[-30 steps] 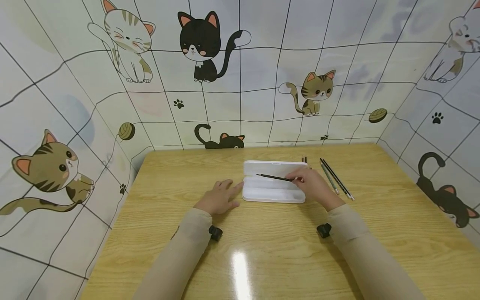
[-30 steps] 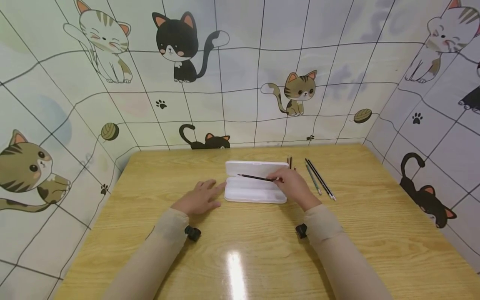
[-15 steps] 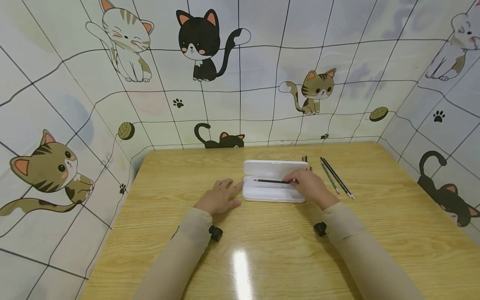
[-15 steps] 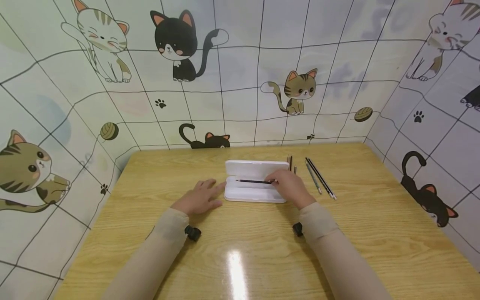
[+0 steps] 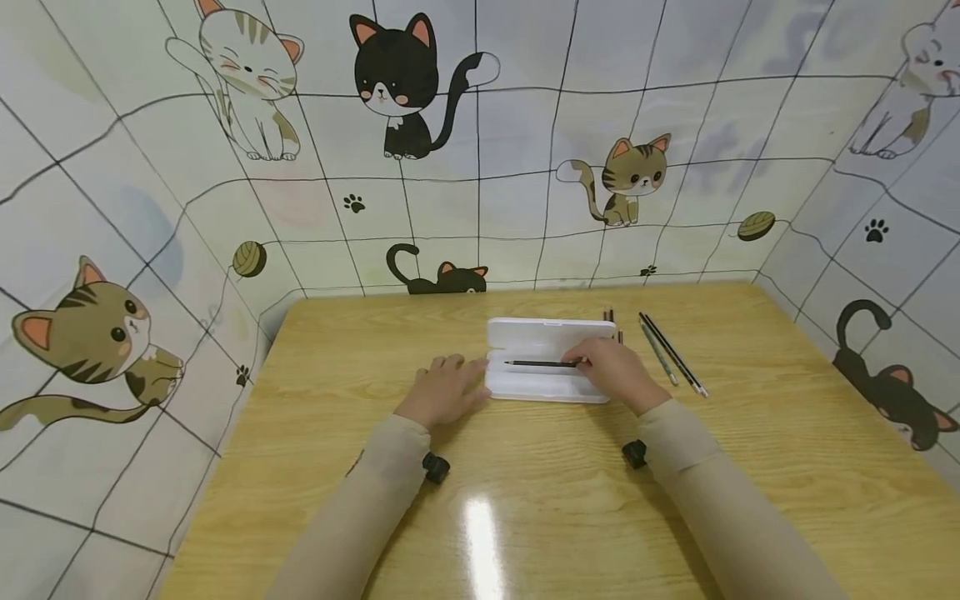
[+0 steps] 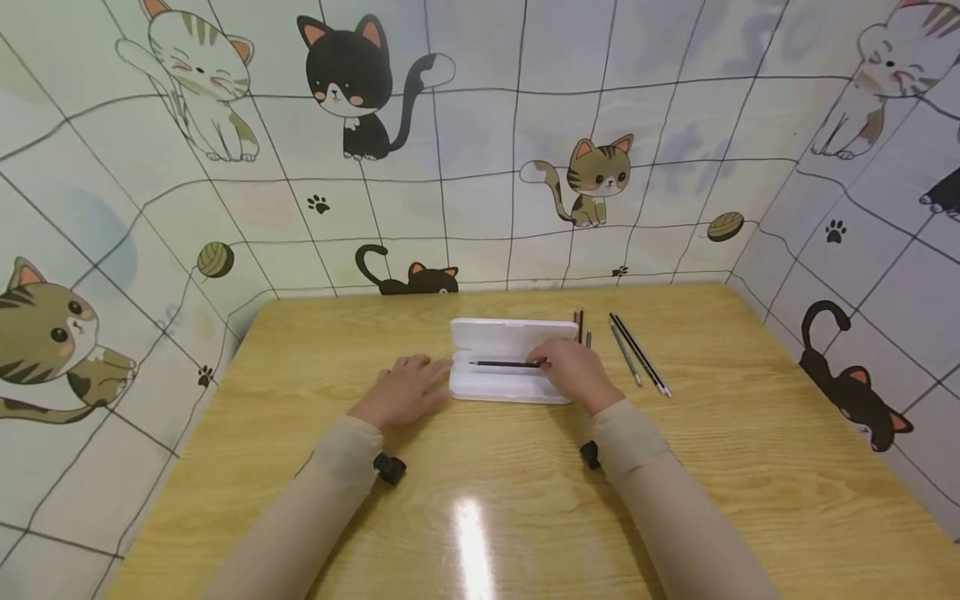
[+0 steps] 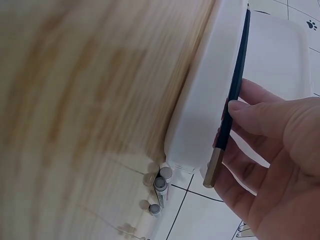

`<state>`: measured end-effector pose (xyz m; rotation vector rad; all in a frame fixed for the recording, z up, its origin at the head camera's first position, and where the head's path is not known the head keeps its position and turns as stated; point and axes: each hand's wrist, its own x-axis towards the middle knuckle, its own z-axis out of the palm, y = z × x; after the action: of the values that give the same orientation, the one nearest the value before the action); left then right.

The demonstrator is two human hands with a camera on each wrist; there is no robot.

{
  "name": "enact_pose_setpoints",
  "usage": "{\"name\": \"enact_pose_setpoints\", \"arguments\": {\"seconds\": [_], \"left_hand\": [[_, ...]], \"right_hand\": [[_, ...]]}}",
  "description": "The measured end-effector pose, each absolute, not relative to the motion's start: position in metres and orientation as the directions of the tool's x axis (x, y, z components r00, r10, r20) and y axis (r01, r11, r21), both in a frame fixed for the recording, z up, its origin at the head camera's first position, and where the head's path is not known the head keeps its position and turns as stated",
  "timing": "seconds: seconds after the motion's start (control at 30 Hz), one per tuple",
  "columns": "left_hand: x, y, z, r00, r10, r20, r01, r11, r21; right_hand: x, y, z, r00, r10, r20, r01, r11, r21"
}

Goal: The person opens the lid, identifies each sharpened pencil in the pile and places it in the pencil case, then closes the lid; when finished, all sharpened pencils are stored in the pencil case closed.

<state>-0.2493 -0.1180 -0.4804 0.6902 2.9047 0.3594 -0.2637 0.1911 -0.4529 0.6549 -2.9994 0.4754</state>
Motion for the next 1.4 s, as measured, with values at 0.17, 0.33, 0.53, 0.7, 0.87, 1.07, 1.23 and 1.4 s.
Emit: {"name": "enact_pose_setpoints", "arguments": {"seconds": [0.17,0.33,0.53,0.7,0.87,1.07,1.23,1.4], "left_hand": [[-0.254,-0.109,-0.482,-0.895,0.444,-0.035,0.413,0.857,0.308],[-0.253,-0.103,-0.485,-0.907,0.416,-0.061,0.376,0.869,0.323],[-0.255,-0.099,-0.484,-0.913,0.4,-0.08,0.346,0.863,0.369],[-0.256,-0.099,-0.484,-0.917,0.391,-0.075,0.336,0.862,0.379],[-0.254,-0.1,-0.488,-0.917,0.388,-0.096,0.328,0.867,0.374],[-0.254,-0.099,-0.488,-0.915,0.395,-0.079,0.344,0.869,0.356],[-0.256,-0.101,-0.485,-0.917,0.394,-0.062,0.348,0.867,0.356],[-0.258,-0.102,-0.484,-0.916,0.397,-0.054,0.356,0.867,0.348]], "right_hand": [[-0.263,0.194,-0.455,-0.911,-0.399,0.1,-0.411,0.865,-0.289],[-0.262,0.193,-0.463,-0.912,-0.404,0.075,-0.408,0.869,-0.281],[-0.262,0.192,-0.463,-0.915,-0.396,0.08,-0.402,0.877,-0.264],[-0.263,0.192,-0.461,-0.918,-0.39,0.068,-0.393,0.873,-0.291],[-0.262,0.19,-0.464,-0.917,-0.395,0.052,-0.391,0.867,-0.309],[-0.263,0.186,-0.464,-0.919,-0.39,0.061,-0.39,0.874,-0.288],[-0.268,0.178,-0.463,-0.909,-0.414,0.043,-0.409,0.868,-0.281],[-0.273,0.173,-0.463,-0.905,-0.424,0.04,-0.419,0.869,-0.264]]}}
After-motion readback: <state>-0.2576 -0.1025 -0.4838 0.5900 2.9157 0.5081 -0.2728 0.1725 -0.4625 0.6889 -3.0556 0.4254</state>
